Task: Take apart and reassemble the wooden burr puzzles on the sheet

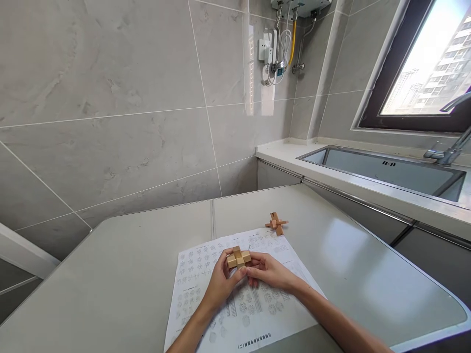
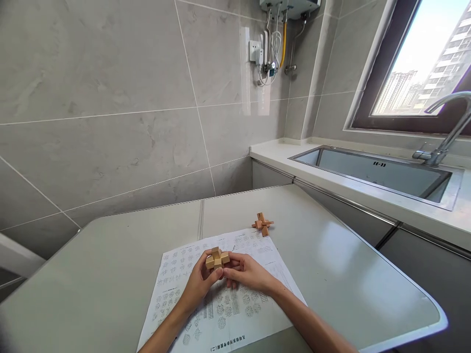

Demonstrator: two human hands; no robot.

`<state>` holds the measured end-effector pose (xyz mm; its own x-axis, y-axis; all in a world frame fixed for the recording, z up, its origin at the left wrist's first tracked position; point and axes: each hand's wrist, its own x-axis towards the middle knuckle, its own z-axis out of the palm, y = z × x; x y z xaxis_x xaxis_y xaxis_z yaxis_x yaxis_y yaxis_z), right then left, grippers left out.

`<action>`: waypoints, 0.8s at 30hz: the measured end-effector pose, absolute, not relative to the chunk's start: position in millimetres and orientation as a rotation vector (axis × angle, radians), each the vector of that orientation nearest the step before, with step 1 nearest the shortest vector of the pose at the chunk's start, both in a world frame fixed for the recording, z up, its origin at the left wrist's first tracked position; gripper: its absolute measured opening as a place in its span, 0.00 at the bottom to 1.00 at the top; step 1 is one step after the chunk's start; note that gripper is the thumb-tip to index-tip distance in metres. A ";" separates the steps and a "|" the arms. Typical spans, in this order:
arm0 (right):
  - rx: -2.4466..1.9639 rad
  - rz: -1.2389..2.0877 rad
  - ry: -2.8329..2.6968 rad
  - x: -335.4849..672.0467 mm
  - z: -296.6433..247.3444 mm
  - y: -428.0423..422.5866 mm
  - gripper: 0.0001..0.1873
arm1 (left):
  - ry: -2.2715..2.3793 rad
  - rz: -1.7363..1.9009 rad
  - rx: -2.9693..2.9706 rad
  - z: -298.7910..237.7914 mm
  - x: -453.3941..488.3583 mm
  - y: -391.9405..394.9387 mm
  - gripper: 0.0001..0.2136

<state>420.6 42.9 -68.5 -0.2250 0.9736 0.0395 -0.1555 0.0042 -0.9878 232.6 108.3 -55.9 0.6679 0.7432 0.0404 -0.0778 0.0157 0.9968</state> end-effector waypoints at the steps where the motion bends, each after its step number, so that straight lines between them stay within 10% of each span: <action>1: -0.969 1.409 -1.246 420.6 -68.7 42.9 0.26 | 0.617 0.715 1.407 -56.1 233.1 108.1 0.25; 24: -1.066 1.373 -1.370 416.4 -74.8 39.9 0.25 | 0.518 0.735 1.563 -59.4 227.2 99.8 0.32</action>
